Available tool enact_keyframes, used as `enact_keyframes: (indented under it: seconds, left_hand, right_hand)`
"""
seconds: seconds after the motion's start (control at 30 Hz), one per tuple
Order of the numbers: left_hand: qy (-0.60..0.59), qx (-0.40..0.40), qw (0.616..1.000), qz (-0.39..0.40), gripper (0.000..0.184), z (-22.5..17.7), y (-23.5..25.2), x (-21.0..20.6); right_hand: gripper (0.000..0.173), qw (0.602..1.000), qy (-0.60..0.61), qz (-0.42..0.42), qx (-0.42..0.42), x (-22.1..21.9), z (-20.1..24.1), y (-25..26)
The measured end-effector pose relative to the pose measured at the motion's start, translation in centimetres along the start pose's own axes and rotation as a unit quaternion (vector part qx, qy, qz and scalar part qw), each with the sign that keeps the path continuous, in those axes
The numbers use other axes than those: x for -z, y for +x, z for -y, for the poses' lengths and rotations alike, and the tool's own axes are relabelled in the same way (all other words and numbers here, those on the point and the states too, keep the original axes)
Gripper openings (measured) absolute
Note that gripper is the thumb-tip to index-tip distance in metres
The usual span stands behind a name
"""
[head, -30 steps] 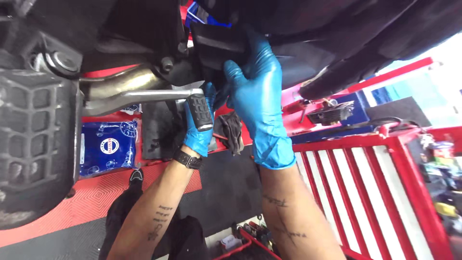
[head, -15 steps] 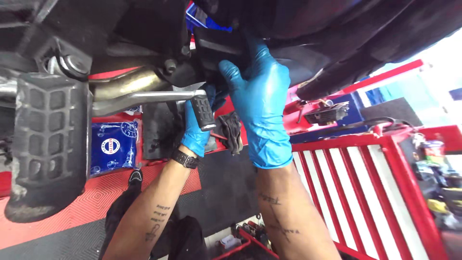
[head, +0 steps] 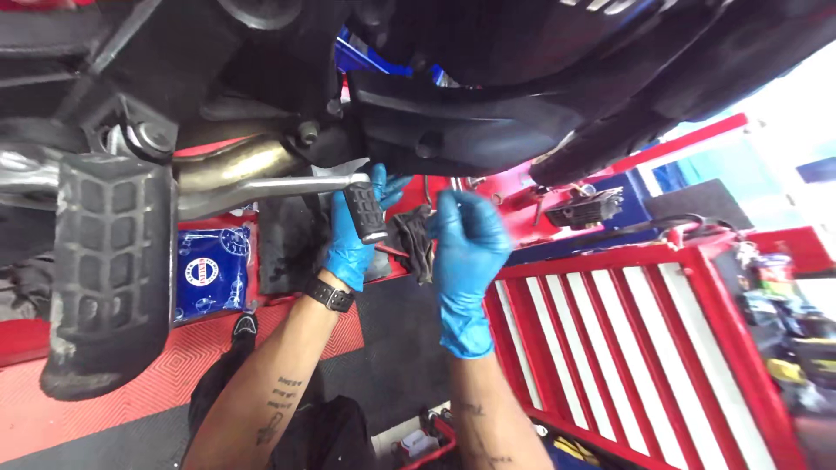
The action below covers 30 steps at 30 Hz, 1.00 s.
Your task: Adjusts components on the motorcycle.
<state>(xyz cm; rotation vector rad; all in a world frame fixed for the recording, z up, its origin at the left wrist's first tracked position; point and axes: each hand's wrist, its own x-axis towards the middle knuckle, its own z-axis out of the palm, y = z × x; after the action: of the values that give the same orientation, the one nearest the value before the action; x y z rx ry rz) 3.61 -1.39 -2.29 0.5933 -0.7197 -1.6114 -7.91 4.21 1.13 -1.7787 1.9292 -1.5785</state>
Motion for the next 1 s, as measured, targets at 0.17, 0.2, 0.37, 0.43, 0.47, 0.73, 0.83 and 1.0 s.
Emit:
enact_keyframes:
  seconds: [0.17,0.2,0.37,0.43,0.47,0.73,0.83,1.0]
  left_hand:
    - [0.074,0.025,0.997,0.021,0.04,0.2,-1.9,1.4]
    - [0.086,0.044,0.995,0.016,0.039,0.4,-2.9,2.1]
    - [0.173,0.163,0.971,-0.007,0.036,1.4,-10.2,6.7]
    - [0.185,0.206,0.961,-0.021,0.036,1.9,-13.3,8.1]
    - [0.186,0.222,0.957,-0.025,0.036,2.1,-14.8,8.6]
    - [0.194,0.231,0.953,-0.038,0.034,0.2,-17.8,7.0]
    - [0.193,0.213,0.957,-0.027,0.036,-1.5,-15.8,5.1]
    - [0.181,0.205,0.962,-0.013,0.033,-2.4,-13.8,0.1]
  right_hand:
    - [0.043,0.903,-0.278,0.258,-0.204,-5.3,-9.7,-4.6]
    - [0.048,0.893,-0.291,0.278,-0.203,-6.5,-10.9,-4.8]
    - [0.037,0.841,-0.322,0.39,-0.19,-8.6,-11.8,-2.4]
    - [0.03,0.833,-0.325,0.415,-0.168,-7.6,-11.3,-1.4]
    - [0.029,0.845,-0.315,0.401,-0.164,-6.7,-10.7,-1.3]
    - [0.01,0.909,0.226,-0.06,-0.346,6.7,-3.7,-9.7]
    - [0.024,0.799,0.389,-0.078,-0.452,13.0,-0.9,-16.4]
    - [0.03,0.735,0.444,-0.017,-0.512,18.9,4.5,-20.9]
